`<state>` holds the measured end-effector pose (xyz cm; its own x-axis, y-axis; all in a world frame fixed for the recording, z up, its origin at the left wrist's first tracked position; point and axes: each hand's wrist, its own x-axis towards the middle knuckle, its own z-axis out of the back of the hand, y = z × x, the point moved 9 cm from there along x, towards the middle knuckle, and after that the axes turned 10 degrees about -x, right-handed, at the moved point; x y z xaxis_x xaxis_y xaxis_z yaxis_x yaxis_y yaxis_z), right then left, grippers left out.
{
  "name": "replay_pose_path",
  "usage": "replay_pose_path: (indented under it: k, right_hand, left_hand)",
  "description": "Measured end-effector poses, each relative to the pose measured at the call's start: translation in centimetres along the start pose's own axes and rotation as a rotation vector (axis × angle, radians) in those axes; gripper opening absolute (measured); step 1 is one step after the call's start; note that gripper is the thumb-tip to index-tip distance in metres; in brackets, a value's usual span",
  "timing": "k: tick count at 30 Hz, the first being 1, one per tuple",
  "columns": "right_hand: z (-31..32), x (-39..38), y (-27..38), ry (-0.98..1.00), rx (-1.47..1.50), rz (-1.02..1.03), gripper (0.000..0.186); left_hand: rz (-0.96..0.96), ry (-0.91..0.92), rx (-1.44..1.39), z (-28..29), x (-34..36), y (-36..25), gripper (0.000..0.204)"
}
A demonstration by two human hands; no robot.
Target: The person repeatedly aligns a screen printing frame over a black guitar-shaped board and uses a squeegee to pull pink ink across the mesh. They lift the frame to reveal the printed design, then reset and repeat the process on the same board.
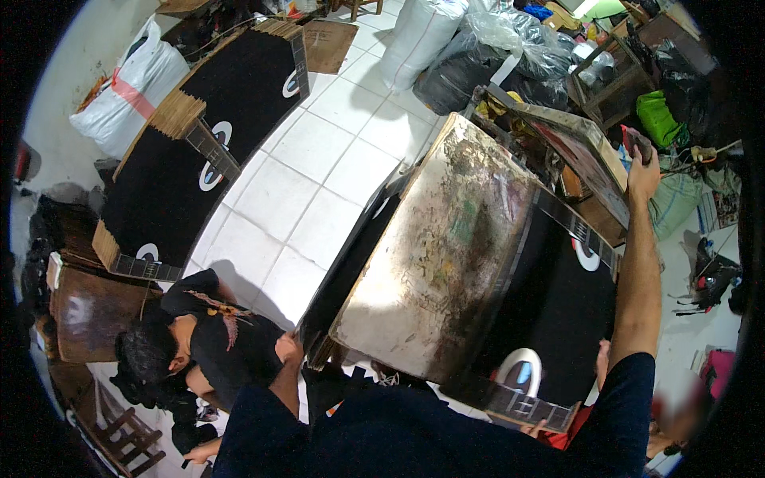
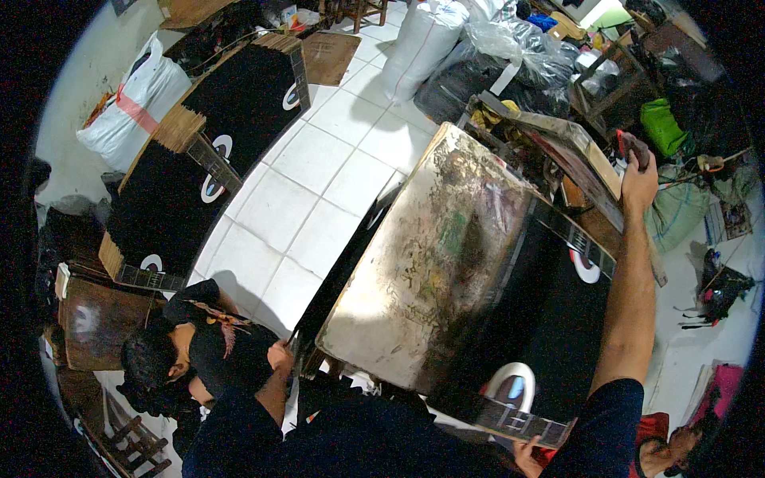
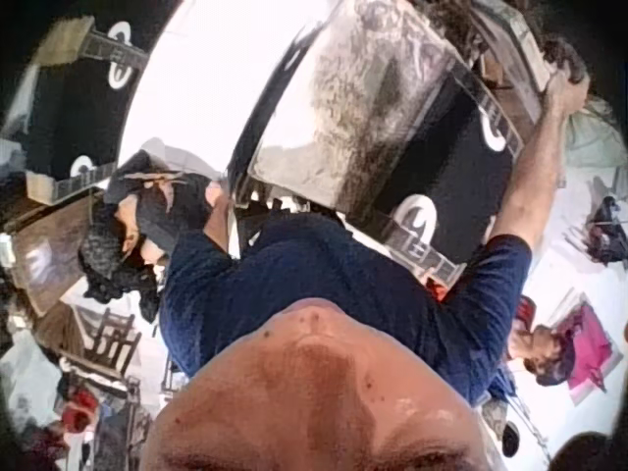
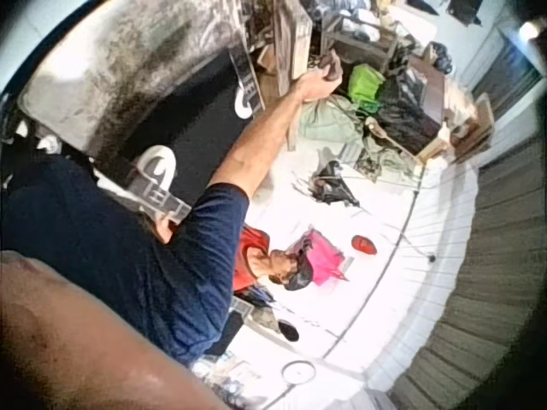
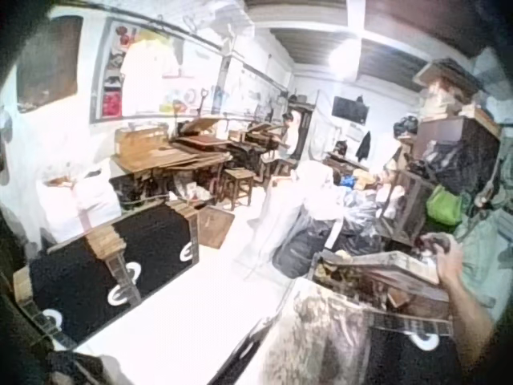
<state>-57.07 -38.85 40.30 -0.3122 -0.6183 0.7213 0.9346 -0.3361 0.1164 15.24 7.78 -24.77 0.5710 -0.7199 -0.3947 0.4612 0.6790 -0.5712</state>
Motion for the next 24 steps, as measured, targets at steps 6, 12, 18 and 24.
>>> replay_pose_path:
  k: [6,12,18,24]
  right_hand:
    - [0.8,-0.2,0.8,-0.004,-0.007,-0.038,0.039]
    - [0.9,-0.1,1.6,0.057,0.072,-0.060,0.042]
    - [0.8,0.2,2.0,0.120,0.111,-0.067,0.042]
    - [-0.6,1.8,2.2,0.103,0.134,0.033,0.047]
  left_hand:
    - [-0.448,-0.087,-0.290,7.3,-0.2,-17.4,0.020]
    - [-1.028,-0.548,-0.537,15.9,-4.9,-39.9,0.009]
    - [-1.092,-0.575,-0.491,23.2,-16.0,-47.9,0.010]
    - [-1.432,-0.332,-0.240,14.3,-31.8,-51.2,0.015]
